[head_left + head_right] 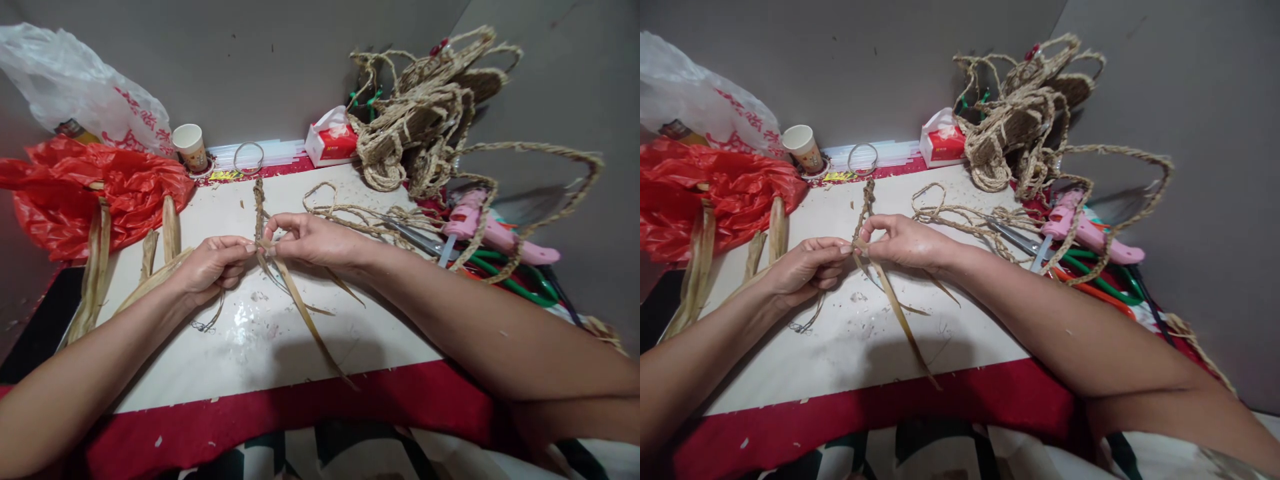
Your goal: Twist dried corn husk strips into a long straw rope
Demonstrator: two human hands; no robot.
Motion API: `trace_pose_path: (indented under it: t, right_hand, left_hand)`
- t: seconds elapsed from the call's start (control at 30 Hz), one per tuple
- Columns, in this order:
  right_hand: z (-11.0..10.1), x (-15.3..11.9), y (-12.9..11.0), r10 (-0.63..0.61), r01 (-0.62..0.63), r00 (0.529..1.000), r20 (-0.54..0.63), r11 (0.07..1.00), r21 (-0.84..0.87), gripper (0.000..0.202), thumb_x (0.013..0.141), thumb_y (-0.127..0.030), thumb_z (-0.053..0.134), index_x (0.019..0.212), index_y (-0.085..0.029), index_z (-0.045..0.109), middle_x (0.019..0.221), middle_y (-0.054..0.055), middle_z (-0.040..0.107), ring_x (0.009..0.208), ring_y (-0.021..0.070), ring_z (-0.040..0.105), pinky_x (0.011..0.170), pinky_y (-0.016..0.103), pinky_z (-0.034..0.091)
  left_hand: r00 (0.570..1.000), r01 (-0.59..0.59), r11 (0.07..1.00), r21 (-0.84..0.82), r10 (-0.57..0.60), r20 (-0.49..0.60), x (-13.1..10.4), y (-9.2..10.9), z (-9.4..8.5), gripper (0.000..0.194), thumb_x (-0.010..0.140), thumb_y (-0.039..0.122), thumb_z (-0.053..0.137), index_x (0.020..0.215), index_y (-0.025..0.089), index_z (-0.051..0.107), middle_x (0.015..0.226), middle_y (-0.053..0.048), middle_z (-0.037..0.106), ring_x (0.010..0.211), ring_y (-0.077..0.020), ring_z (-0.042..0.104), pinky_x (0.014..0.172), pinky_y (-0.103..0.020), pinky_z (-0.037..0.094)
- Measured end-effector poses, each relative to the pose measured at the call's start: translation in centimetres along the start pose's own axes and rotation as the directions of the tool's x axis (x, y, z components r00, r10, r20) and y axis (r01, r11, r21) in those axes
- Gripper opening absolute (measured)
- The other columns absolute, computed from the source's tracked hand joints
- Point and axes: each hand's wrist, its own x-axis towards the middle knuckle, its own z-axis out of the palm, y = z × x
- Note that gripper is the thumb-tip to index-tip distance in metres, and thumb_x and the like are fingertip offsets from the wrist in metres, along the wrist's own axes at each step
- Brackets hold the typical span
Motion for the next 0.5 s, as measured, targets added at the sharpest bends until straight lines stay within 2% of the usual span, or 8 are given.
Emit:
trace_pose_path:
  t: [0.07,0.17,0.23,0.3,0.37,0.5]
  right_hand:
    - [0.0,0.1,0.1,-0.065,0.063,0.997,-0.045,0.996,-0.060,0.017,0.072,-0.025,0.067,0.081,-0.016,0.057,0.047,-0.010,0.037,0.041,0.0036,0.025,0.041,0.018,0.018]
    - [0.1,0.3,0.2,-0.193,0.165,0.970,-0.148,0.970,-0.180,0.014,0.072,-0.026,0.066,0.076,-0.013,0.063,0.059,-0.003,0.052,0.052,0.0065,0.041,0.048,0.020,0.030]
    - [0.3,0.3,0.0,-0.299,0.236,0.924,-0.240,0.937,-0.258,0.011,0.072,-0.023,0.065,0.074,-0.013,0.064,0.073,0.002,0.061,0.065,0.0100,0.051,0.057,0.021,0.037]
    - [0.6,0.1,-0.3,-0.373,0.278,0.871,-0.320,0.911,-0.304,0.007,0.073,-0.021,0.063,0.072,-0.013,0.063,0.079,0.004,0.063,0.073,0.0121,0.054,0.062,0.022,0.040]
    - [1.1,-0.3,-0.7,-0.368,0.284,0.856,-0.363,0.922,-0.263,0.005,0.074,-0.019,0.061,0.076,-0.014,0.060,0.076,0.002,0.061,0.070,0.0117,0.055,0.062,0.022,0.042]
    - [2.4,-1.3,-1.1,-0.228,0.211,0.916,-0.328,0.973,-0.087,0.014,0.075,-0.018,0.060,0.087,-0.018,0.052,0.061,-0.003,0.055,0.053,0.0088,0.052,0.052,0.020,0.040]
  left_hand:
    - [1.000,-0.009,1.000,-0.003,0.009,-0.007,0.0,-0.1,-0.1,0.014,0.069,0.022,0.073,0.070,0.013,0.062,0.046,0.010,0.024,0.038,-0.0012,0.017,0.039,-0.018,0.009]
    - [1.000,-0.017,1.000,-0.003,0.017,-0.021,0.0,-0.1,0.0,0.014,0.069,0.021,0.073,0.069,0.013,0.062,0.046,0.010,0.024,0.038,-0.0012,0.017,0.038,-0.018,0.009]
    - [0.999,-0.026,1.000,0.001,0.026,-0.035,-0.1,-0.2,0.2,0.014,0.068,0.021,0.073,0.069,0.013,0.062,0.045,0.010,0.024,0.038,-0.0013,0.017,0.038,-0.018,0.010]
    - [0.998,-0.039,0.999,0.013,0.039,-0.049,-0.2,-0.2,0.4,0.013,0.068,0.022,0.073,0.071,0.013,0.064,0.045,0.010,0.025,0.038,-0.0016,0.017,0.038,-0.018,0.010]
    - [0.997,-0.052,0.998,0.026,0.053,-0.064,-0.2,-0.3,0.6,0.013,0.069,0.022,0.073,0.072,0.013,0.064,0.044,0.010,0.026,0.038,-0.0019,0.017,0.038,-0.018,0.010]
    - [0.993,-0.071,0.996,0.045,0.075,-0.089,-0.3,-0.5,0.9,0.014,0.069,0.023,0.071,0.067,0.013,0.062,0.042,0.009,0.028,0.037,-0.0020,0.019,0.038,-0.019,0.010]
